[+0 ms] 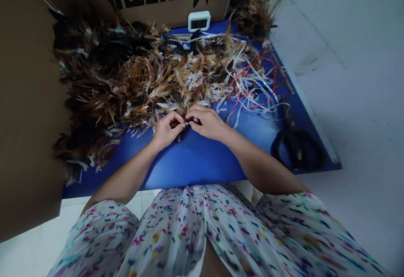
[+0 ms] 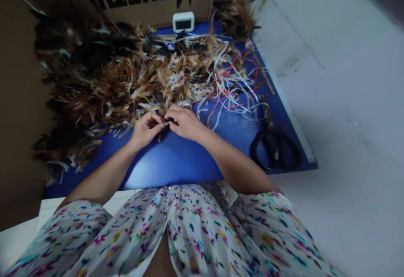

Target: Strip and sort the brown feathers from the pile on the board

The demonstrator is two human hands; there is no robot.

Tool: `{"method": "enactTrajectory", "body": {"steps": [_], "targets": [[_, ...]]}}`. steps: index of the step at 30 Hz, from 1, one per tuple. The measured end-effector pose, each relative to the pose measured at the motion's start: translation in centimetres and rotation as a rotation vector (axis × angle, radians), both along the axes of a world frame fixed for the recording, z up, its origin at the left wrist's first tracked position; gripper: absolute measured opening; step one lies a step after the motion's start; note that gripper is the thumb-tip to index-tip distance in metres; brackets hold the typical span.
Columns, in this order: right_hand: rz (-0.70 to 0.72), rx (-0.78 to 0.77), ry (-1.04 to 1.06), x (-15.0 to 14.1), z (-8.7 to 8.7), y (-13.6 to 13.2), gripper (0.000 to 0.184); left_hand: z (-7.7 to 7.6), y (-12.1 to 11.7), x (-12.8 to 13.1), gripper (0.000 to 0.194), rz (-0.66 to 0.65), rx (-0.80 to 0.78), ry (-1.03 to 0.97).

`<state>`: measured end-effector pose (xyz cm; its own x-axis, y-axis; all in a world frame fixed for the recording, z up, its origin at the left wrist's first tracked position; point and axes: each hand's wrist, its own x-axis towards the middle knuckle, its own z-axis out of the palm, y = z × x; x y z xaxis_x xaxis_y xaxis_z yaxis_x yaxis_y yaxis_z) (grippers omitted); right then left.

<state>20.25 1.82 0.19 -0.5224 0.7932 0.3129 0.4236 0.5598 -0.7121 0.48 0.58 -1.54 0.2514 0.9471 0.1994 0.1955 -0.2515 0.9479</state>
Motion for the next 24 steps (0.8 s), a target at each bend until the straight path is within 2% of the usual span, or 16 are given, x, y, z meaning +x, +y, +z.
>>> {"method": "enactTrajectory", "body": {"steps": [8,14,20,24], "targets": [[-0.077,0.040,-0.089,-0.1,0.4,-0.4,0.018,0.2,-0.4,-0.1,0.009,0.092,0.205,0.173],[-0.111,0.067,-0.044,-0.6,-0.1,-0.4,0.017,0.2,-0.3,-0.1,0.006,0.115,0.357,0.227],[-0.186,-0.090,0.102,-1.1,-0.4,-0.3,0.015,0.1,-0.3,0.1,0.013,0.202,0.490,0.227],[-0.204,-0.201,0.226,-1.4,-0.4,-0.2,0.013,0.1,-0.4,0.2,0.013,0.237,0.516,0.195]]}}
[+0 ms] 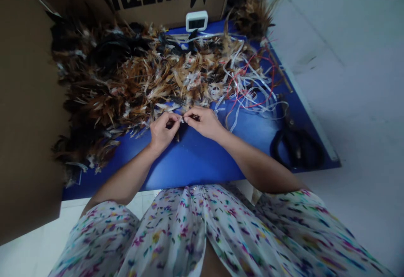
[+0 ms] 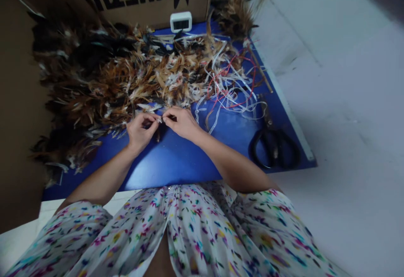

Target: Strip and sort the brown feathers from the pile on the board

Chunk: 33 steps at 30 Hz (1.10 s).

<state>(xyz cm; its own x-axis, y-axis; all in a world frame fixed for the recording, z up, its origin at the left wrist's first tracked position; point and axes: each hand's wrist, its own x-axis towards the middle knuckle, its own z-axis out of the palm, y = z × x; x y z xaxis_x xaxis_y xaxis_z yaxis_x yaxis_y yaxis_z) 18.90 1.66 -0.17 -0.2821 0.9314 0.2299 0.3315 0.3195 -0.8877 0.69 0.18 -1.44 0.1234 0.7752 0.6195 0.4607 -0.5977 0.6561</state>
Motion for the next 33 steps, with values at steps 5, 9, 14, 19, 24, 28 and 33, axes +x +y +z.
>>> {"method": "enactTrajectory", "body": {"steps": [5,9,14,19,24,28,33], "targets": [[-0.012,-0.099,0.106,-0.2,0.1,0.1,0.013,-0.1,-0.1,0.1,0.014,-0.007,0.000,-0.073],[-0.007,-0.153,0.144,-0.4,0.3,-0.1,0.014,-0.2,-0.1,0.3,0.018,-0.015,-0.029,-0.149],[-0.001,-0.155,0.147,-0.3,0.6,-0.2,0.015,-0.4,0.1,0.3,0.020,-0.035,-0.067,-0.224],[0.041,-0.087,0.112,0.0,0.8,-0.1,0.013,-0.6,0.2,0.3,0.023,-0.052,-0.138,-0.256],[0.080,-0.018,0.047,0.3,1.2,-0.2,0.013,-0.6,0.2,0.3,0.025,-0.094,-0.172,-0.288],[0.110,0.026,0.001,0.5,1.2,-0.1,0.012,-0.8,0.3,0.2,0.025,-0.119,-0.194,-0.301],[0.123,0.047,-0.023,0.6,1.2,-0.1,0.011,-0.8,0.3,0.3,0.025,-0.121,-0.220,-0.320]]}}
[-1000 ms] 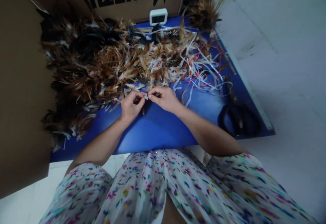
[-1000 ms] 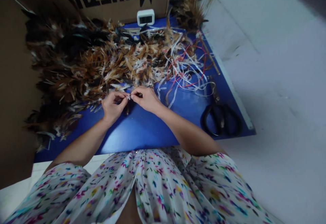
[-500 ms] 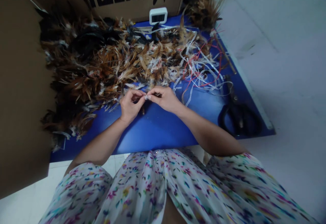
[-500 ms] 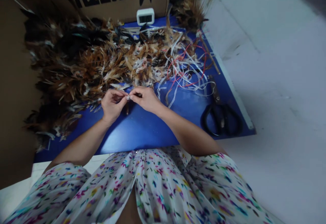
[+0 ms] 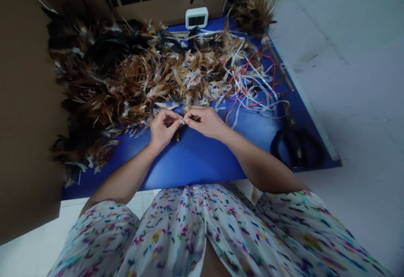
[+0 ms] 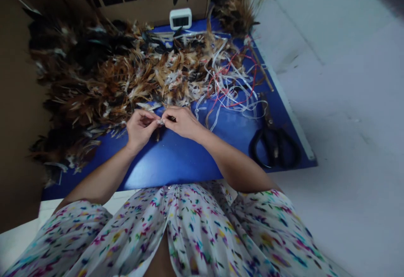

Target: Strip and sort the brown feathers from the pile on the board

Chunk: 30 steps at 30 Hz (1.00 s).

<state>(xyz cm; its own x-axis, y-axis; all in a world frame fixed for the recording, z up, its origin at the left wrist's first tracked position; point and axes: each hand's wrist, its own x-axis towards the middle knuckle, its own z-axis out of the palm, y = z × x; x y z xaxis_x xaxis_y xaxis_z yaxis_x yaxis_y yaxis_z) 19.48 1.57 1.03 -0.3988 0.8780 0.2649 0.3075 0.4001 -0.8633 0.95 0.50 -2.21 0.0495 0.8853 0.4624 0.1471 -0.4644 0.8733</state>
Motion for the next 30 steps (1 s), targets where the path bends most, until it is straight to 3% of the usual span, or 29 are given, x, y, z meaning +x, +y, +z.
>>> {"method": "enactTrajectory", "body": {"steps": [7,30], "targets": [[-0.023,0.022,0.004,-0.37,-0.20,-0.09,0.010,0.31,-0.04,0.22,0.032,-0.017,-0.045,-0.029],[-0.032,-0.253,0.120,-0.25,0.16,0.04,0.015,0.45,-0.13,0.31,0.030,0.000,-0.063,-0.086]]}}
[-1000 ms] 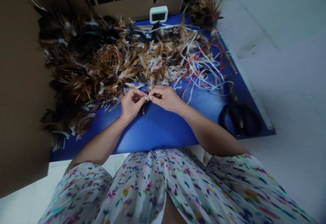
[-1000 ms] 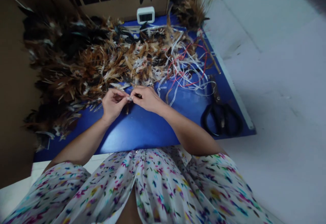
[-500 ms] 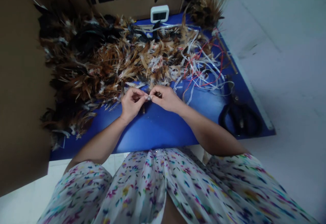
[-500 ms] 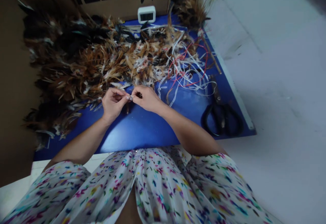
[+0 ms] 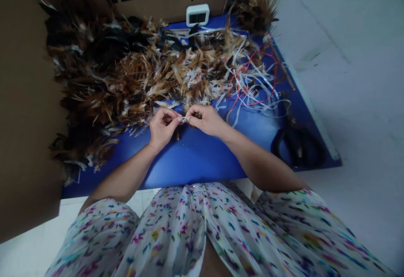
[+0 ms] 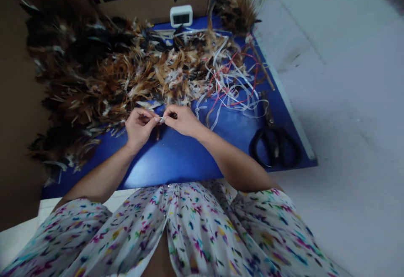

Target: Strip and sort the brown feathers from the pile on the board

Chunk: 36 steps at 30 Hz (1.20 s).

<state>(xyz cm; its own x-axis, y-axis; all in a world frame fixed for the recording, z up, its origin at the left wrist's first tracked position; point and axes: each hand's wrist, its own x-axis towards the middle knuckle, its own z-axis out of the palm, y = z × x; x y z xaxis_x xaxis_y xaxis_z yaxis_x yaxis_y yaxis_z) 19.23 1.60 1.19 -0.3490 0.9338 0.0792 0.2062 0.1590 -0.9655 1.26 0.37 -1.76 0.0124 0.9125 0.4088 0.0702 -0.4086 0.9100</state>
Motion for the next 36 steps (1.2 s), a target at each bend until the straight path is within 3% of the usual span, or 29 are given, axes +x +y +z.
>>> {"method": "enactTrajectory", "body": {"steps": [11,20,27,36], "targets": [[-0.025,-0.027,-0.031,0.0,-0.1,-0.1,0.009,0.2,0.0,0.0,0.033,0.005,-0.009,0.003],[-0.025,0.351,-0.210,0.1,0.4,-0.8,0.008,-0.2,0.1,-0.1,0.036,0.020,-0.060,-0.013],[0.025,0.441,-0.304,0.0,0.0,-0.9,0.010,-0.6,0.2,-0.2,0.035,-0.032,-0.131,-0.055],[0.065,0.508,-0.340,0.0,-0.1,-1.1,0.013,-0.7,0.1,0.0,0.037,0.001,-0.146,-0.100]]}}
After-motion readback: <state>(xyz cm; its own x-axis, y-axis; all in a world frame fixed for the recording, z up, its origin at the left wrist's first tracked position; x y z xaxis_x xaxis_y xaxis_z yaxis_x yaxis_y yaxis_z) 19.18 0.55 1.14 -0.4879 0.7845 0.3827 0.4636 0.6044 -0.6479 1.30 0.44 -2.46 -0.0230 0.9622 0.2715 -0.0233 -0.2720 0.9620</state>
